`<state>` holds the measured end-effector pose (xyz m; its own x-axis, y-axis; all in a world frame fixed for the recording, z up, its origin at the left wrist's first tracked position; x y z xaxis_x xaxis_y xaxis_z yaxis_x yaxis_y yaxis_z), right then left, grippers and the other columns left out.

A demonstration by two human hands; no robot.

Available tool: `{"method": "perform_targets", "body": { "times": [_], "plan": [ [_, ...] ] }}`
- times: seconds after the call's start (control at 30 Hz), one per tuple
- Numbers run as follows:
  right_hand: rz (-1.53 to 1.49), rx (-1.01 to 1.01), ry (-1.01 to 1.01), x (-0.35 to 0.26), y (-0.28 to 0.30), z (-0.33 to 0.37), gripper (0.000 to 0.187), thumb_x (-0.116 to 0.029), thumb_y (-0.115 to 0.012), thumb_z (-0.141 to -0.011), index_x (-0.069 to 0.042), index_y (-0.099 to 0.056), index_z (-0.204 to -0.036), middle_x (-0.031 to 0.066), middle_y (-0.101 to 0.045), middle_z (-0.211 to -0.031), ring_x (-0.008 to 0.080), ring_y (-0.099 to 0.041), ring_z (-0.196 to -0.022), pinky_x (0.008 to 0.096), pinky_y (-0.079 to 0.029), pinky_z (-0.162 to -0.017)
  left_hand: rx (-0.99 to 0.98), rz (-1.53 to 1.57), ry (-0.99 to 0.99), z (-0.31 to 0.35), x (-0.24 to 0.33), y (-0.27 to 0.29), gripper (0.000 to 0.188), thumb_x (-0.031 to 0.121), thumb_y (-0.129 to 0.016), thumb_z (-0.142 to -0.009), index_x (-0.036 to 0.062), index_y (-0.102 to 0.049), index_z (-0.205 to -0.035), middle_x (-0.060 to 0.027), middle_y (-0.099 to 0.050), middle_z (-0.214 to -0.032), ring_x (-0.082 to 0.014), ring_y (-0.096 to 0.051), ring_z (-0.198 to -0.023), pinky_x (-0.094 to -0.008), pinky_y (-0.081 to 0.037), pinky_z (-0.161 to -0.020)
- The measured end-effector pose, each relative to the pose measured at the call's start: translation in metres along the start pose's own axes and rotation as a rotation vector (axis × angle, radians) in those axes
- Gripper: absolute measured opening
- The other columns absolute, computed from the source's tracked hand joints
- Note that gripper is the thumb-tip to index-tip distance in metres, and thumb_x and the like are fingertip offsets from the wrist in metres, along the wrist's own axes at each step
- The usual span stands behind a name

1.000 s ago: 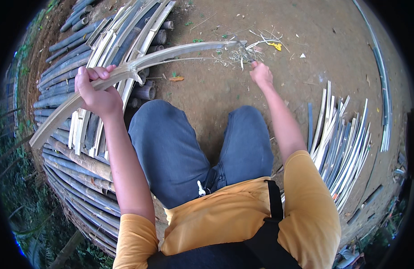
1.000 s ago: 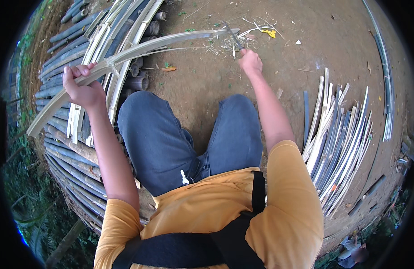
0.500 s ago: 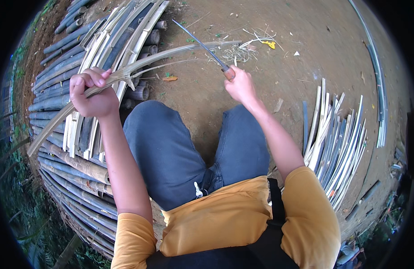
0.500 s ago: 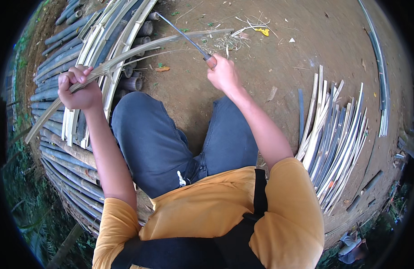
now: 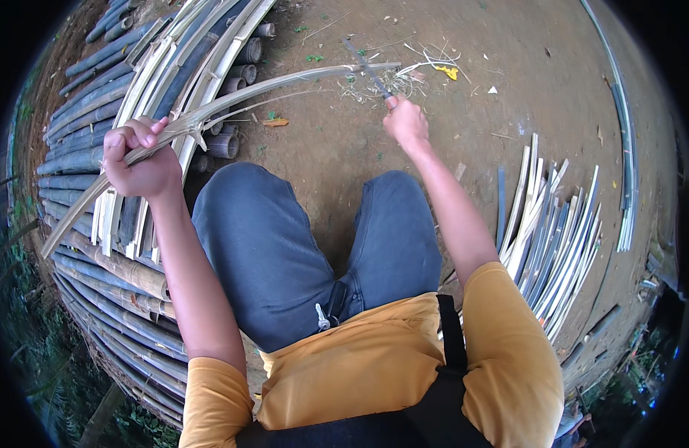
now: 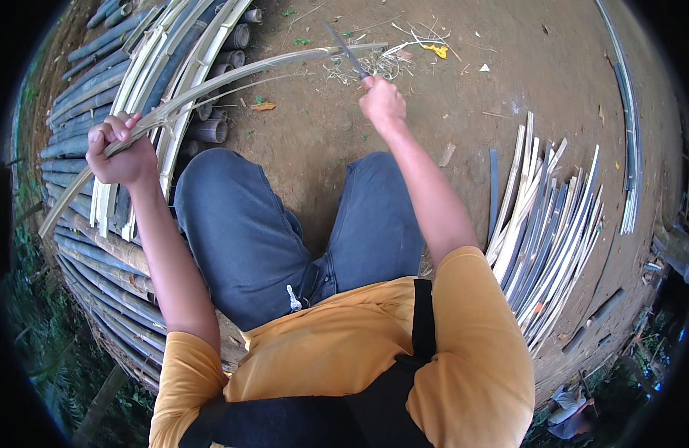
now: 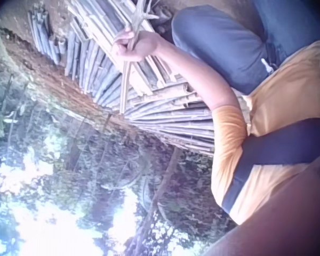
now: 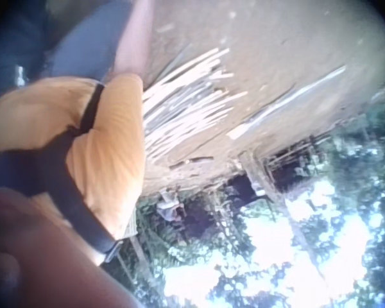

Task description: The person processes a long strip of bamboo using a knife to shave and smooth the surface. They hold the bamboo strip in one hand and repeatedly scrape the knife along the edges and surface to remove excess material.

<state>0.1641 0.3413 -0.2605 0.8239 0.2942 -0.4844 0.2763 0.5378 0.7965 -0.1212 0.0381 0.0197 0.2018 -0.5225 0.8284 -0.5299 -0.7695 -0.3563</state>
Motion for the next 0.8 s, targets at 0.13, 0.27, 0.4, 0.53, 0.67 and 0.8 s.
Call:
{"method": "perform_targets", "body": {
  "times": [0.13,0.27,0.4,0.53,0.67,0.8],
  "plan": [
    [-0.042,0.039,0.062,-0.031,0.006,0.032,0.014,-0.012,-0.061,-0.089,-0.008,-0.060,-0.103,0.0216,-0.071,-0.085,0.0414,-0.070,-0.082,0.0517,-0.056,-0.074,-0.109,-0.003,0.021,-0.001,0.006,-0.029,0.025,0.022,-0.043,-0.087,0.0044,-0.046,-0.069,-0.0124,-0.049,-0.059,-0.0217,-0.048,-0.059,-0.0434,-0.055,-0.069],
    [-0.132,0.042,0.163,-0.057,0.001,0.053,0.014,-0.016,-0.062,-0.086,-0.008,-0.057,-0.097,0.0232,-0.069,-0.082,0.0447,-0.068,-0.083,0.0547,-0.053,-0.074,-0.074,-0.042,0.005,-0.009,0.009,-0.025,0.026,0.023,-0.044,-0.087,0.0036,-0.048,-0.070,-0.0123,-0.051,-0.060,-0.0231,-0.051,-0.059,-0.0421,-0.055,-0.070],
    [-0.109,0.069,0.102,-0.029,-0.004,0.019,0.016,-0.015,-0.063,-0.085,-0.008,-0.058,-0.098,0.0234,-0.069,-0.081,0.0455,-0.068,-0.081,0.0551,-0.053,-0.073,-0.021,-0.055,0.030,-0.010,0.004,-0.020,0.025,0.022,-0.044,-0.088,0.0046,-0.048,-0.071,-0.0108,-0.049,-0.061,-0.0220,-0.051,-0.062,-0.0427,-0.056,-0.073],
    [-0.074,0.034,0.147,-0.050,-0.002,0.036,0.016,-0.014,-0.062,-0.086,-0.008,-0.060,-0.101,0.0238,-0.070,-0.085,0.0441,-0.068,-0.086,0.0538,-0.054,-0.077,-0.045,-0.112,0.034,-0.005,0.006,-0.021,0.024,0.024,-0.045,-0.089,0.0065,-0.049,-0.072,-0.0082,-0.048,-0.064,-0.0210,-0.050,-0.065,-0.0448,-0.057,-0.079],
    [-0.050,0.039,0.050,-0.021,0.001,0.010,0.017,-0.013,-0.061,-0.087,-0.008,-0.060,-0.103,0.0229,-0.070,-0.088,0.0419,-0.069,-0.089,0.0529,-0.054,-0.078,-0.104,-0.100,0.034,-0.003,0.006,-0.023,0.024,0.024,-0.045,-0.089,0.0059,-0.049,-0.073,-0.0087,-0.048,-0.064,-0.0214,-0.051,-0.064,-0.0451,-0.058,-0.077],
    [-0.095,-0.036,0.093,-0.049,-0.008,0.040,0.020,-0.017,-0.063,-0.086,-0.008,-0.060,-0.103,0.0229,-0.070,-0.090,0.0428,-0.068,-0.090,0.0529,-0.054,-0.080,-0.091,-0.096,0.027,-0.001,0.009,-0.022,0.024,0.022,-0.044,-0.088,0.0037,-0.048,-0.073,-0.0115,-0.050,-0.063,-0.0214,-0.051,-0.063,-0.0439,-0.058,-0.074]
  ]
}}
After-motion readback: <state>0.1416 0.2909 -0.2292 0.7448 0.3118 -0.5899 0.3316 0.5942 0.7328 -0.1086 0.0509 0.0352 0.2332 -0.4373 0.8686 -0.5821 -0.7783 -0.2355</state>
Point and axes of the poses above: each hand's wrist, its own z-axis away from the middle knuckle, its own y-axis out of the back of the hand, x = y × z, the point moved 10 cm from there along -z, towards the middle knuckle
